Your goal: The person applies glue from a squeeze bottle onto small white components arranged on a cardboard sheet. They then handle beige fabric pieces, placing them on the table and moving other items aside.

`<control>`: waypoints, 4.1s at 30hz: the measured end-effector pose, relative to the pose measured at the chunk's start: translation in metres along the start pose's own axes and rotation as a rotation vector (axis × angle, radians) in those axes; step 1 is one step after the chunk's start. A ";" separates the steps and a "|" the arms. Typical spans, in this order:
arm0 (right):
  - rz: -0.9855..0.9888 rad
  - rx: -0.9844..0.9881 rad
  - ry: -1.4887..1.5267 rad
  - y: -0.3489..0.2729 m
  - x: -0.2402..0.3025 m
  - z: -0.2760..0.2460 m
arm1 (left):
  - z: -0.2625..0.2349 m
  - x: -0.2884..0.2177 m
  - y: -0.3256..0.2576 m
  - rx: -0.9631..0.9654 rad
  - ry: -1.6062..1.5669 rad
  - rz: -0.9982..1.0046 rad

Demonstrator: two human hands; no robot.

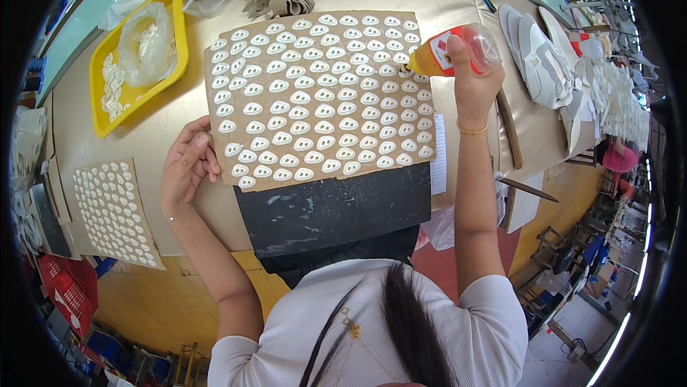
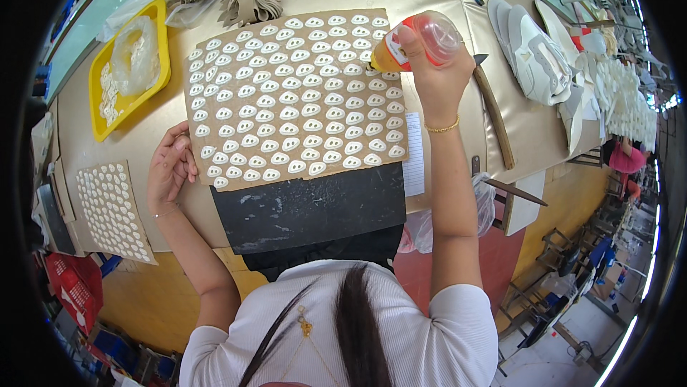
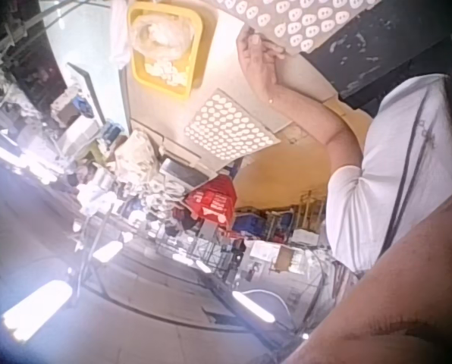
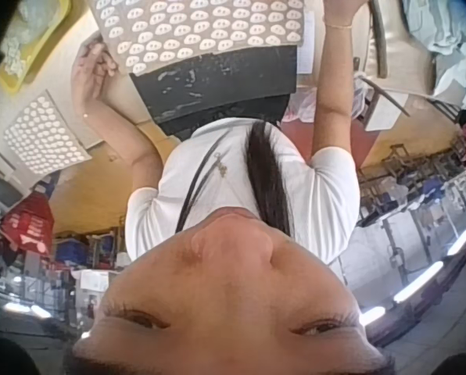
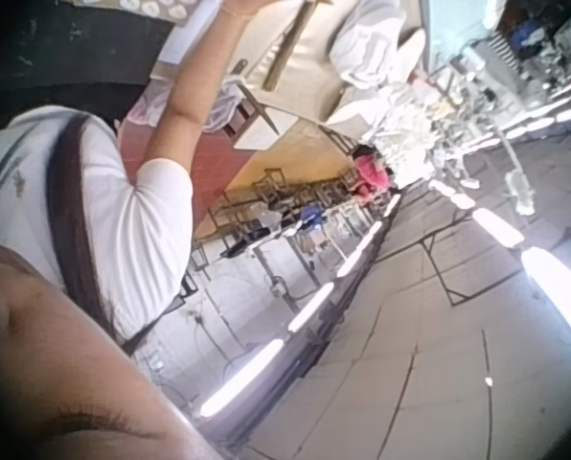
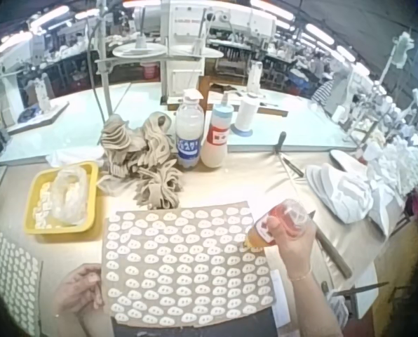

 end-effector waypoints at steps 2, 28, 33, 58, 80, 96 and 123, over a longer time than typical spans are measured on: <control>-0.018 0.015 -0.030 -0.001 0.000 0.000 | 0.001 0.000 0.000 -0.006 0.004 -0.001; 0.046 -0.107 0.066 -0.001 -0.015 -0.012 | -0.003 0.001 0.000 0.013 -0.002 0.002; 0.065 -0.119 0.036 0.002 -0.018 -0.026 | -0.003 0.001 0.001 0.009 -0.004 -0.004; -0.031 -0.117 -0.180 -0.002 -0.010 -0.034 | -0.001 0.001 0.000 0.001 0.008 0.005; -0.059 -0.178 -0.042 -0.025 -0.012 -0.021 | -0.002 0.000 0.000 0.012 0.009 0.004; 0.008 -0.171 -0.010 -0.034 -0.015 -0.035 | -0.001 0.001 0.001 -0.004 0.027 0.007; 0.072 -0.161 0.052 -0.029 -0.009 -0.037 | -0.003 0.002 0.000 0.012 0.000 0.011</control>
Point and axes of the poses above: each hand's wrist, its own y-axis towards the middle knuckle, its own z-axis out of the palm, x = y × z, the point moved 1 cm from there along y, towards the middle knuckle, and after that the axes turned 8 degrees about z, right-handed, at the moved point
